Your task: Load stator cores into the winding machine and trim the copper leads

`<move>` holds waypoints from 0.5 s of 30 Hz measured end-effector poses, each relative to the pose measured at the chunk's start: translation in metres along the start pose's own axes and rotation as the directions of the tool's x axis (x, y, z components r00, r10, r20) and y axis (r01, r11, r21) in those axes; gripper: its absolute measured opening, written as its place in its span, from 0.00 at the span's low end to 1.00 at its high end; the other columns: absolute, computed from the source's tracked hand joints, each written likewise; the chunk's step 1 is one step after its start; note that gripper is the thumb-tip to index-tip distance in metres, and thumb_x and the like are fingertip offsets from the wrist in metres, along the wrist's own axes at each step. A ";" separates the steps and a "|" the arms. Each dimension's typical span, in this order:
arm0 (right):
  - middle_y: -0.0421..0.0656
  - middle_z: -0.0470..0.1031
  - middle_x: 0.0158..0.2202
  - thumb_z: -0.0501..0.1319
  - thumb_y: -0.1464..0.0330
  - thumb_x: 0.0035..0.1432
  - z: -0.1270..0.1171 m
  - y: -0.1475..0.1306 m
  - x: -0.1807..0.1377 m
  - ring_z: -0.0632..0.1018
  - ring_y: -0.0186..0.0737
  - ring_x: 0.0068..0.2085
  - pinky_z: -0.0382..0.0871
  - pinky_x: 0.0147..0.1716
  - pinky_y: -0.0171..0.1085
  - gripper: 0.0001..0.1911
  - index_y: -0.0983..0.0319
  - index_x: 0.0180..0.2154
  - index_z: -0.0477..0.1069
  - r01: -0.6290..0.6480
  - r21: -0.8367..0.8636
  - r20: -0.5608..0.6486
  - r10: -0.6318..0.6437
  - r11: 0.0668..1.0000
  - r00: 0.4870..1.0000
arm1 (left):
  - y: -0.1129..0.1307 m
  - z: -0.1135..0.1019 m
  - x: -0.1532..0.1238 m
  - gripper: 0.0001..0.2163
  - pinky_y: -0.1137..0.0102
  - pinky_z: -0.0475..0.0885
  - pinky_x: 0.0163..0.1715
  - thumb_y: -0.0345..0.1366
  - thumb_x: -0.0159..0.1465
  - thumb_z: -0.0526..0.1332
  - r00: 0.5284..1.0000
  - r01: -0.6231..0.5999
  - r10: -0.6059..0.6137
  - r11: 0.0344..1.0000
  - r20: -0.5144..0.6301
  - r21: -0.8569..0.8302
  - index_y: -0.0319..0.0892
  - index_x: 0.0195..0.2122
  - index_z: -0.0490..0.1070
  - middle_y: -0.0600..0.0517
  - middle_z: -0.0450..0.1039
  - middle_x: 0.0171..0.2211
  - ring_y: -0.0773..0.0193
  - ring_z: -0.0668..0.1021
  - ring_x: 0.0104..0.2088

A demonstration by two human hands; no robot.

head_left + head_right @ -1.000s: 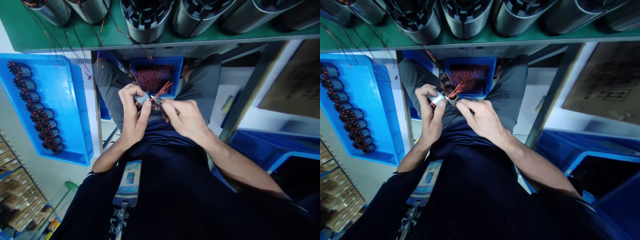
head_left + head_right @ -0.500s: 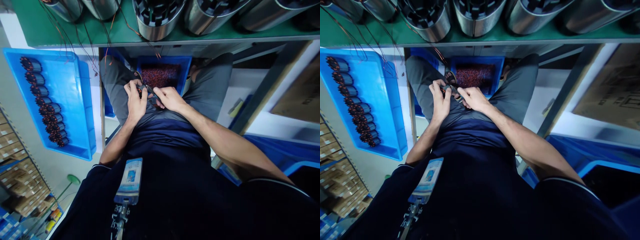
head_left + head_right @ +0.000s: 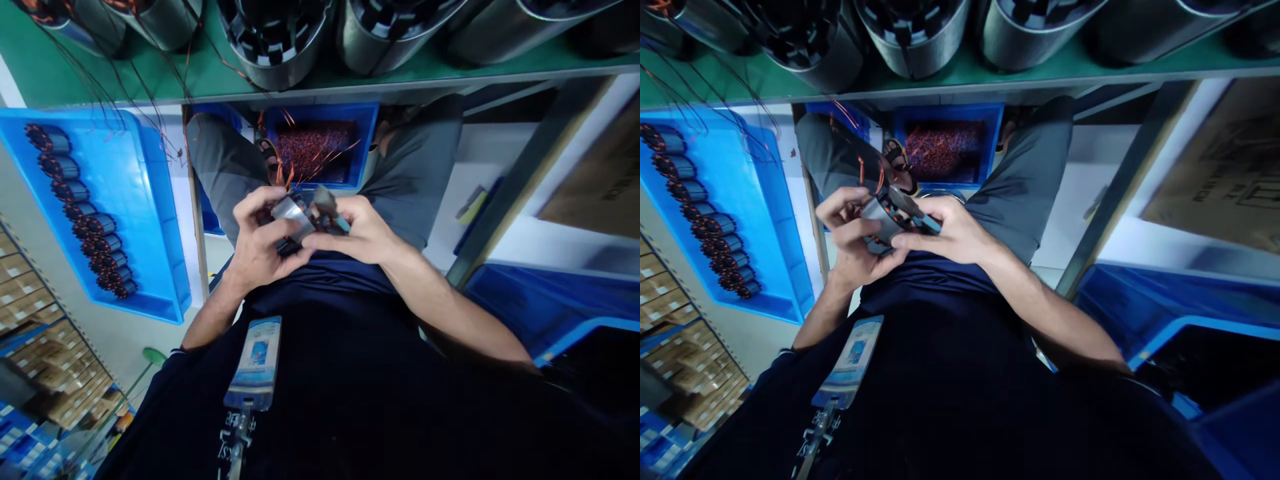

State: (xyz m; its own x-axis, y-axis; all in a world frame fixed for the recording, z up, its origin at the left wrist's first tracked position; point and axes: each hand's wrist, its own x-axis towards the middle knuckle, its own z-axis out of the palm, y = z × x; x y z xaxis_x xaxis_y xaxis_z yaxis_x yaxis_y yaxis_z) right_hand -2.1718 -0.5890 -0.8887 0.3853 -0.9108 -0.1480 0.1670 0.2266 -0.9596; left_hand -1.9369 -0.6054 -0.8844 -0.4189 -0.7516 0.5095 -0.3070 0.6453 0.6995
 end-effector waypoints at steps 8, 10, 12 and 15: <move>0.39 0.80 0.31 0.75 0.50 0.77 -0.001 -0.027 -0.031 0.79 0.38 0.32 0.76 0.38 0.39 0.19 0.56 0.38 0.83 0.299 -0.307 0.034 -0.304 0.903 0.952 | 0.065 -0.012 0.007 0.29 0.46 0.79 0.78 0.59 0.87 0.52 0.724 0.669 -0.521 0.370 0.453 -0.644 0.58 0.83 0.69 0.44 0.74 0.77 0.46 0.79 0.77; 0.40 0.82 0.32 0.74 0.53 0.79 -0.001 -0.032 -0.034 0.80 0.39 0.33 0.77 0.37 0.39 0.15 0.55 0.40 0.86 0.296 -0.363 0.029 -0.307 0.884 0.951 | 0.068 -0.016 0.009 0.28 0.46 0.77 0.81 0.58 0.84 0.59 0.717 0.684 -0.535 0.414 0.448 -0.601 0.59 0.81 0.71 0.45 0.75 0.76 0.43 0.79 0.78; 0.41 0.84 0.34 0.72 0.55 0.80 -0.002 -0.038 -0.037 0.82 0.40 0.34 0.79 0.37 0.40 0.12 0.53 0.44 0.88 0.287 -0.396 0.019 -0.305 0.872 0.952 | 0.066 -0.019 0.012 0.30 0.46 0.82 0.77 0.63 0.82 0.60 0.721 0.688 -0.520 0.458 0.458 -0.563 0.59 0.79 0.72 0.45 0.77 0.74 0.41 0.81 0.75; 0.41 0.86 0.38 0.67 0.55 0.83 -0.003 -0.047 -0.042 0.86 0.43 0.38 0.86 0.42 0.44 0.13 0.49 0.46 0.89 0.248 -0.462 0.044 -0.257 0.851 0.965 | 0.064 -0.021 0.016 0.30 0.43 0.84 0.74 0.62 0.81 0.60 0.730 0.683 -0.468 0.463 0.498 -0.565 0.58 0.78 0.73 0.44 0.77 0.72 0.40 0.83 0.71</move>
State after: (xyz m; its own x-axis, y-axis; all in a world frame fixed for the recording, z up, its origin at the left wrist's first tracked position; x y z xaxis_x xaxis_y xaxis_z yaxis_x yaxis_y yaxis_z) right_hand -2.1983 -0.5622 -0.8383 0.3688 -0.9225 0.1144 -0.1816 -0.1923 -0.9644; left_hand -1.9453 -0.5796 -0.8209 -0.5875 -0.7827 -0.2054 0.0544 -0.2915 0.9550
